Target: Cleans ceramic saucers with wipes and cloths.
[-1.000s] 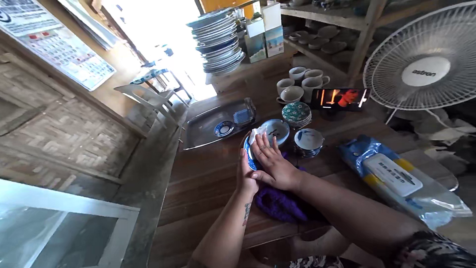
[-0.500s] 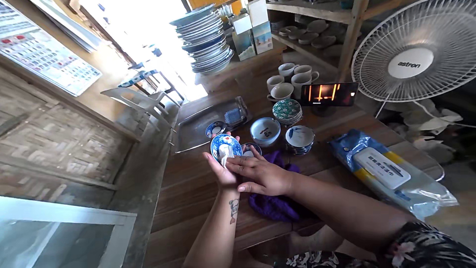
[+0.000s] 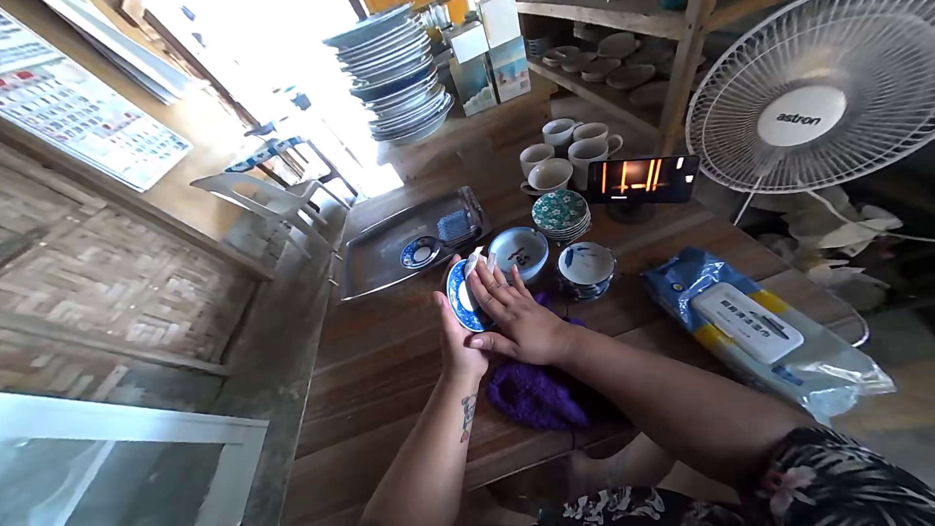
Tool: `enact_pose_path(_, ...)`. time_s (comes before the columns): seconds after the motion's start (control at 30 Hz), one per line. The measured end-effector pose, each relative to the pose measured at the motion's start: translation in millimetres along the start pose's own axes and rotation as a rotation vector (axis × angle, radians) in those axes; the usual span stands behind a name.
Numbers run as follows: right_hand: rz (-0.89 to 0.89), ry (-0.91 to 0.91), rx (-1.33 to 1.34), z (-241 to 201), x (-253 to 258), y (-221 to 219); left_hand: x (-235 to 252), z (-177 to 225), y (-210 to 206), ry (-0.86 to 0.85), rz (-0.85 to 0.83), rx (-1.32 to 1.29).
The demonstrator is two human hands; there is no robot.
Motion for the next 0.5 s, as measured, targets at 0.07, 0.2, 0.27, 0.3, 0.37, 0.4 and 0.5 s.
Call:
enact_pose_path(0.07, 0.007, 0.036, 0.061, -1.8, 0.1, 1.5, -1.2, -2.3, -1.3, 0.023, -0.02, 0.006)
enact_pose_path(0.2, -0.032, 0.174, 0.255, -11.0, -1.6, 2.2, 0.5, -4.8, -1.7, 0.059, -0.038, -0.032)
enact_pose_path(0.27, -0.079, 0.213, 0.329, -13.3, -2.2, 1.9, 3.1, -6.8, 3.2, 0.06, -0.053, -0.022)
enact_pose_path(0.3, -0.094, 0.227, 0.352, -14.7, -2.5, 2.0, 3.8, -6.6, 5.4, 0.07, -0.035, -0.04)
enact_pose_path(0.37, -0.108, 0.253, 0.37, -17.4, -3.2, 2.1, 5.7, -4.9, 10.1, 0.088, 0.027, -0.101)
enact_pose_path(0.4, -0.12, 0.26, 0.364, -18.0, -3.4, 1.7, 6.6, -3.6, 12.8, 0.089, 0.058, -0.126)
enact_pose_path(0.5, -0.164, 0.244, 0.302, -17.3, -3.0, -0.4, 10.0, 2.4, 17.3, 0.038, 0.139, -0.169)
Point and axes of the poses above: each hand's wrist, its own x-axis towards the middle knuckle, its own y-axis out of the back of the hand, z = x × y, the point moved 4 cm from there along x, towards the middle knuckle, and after that the axes turned 7 degrees about z, right-handed, at the moved point
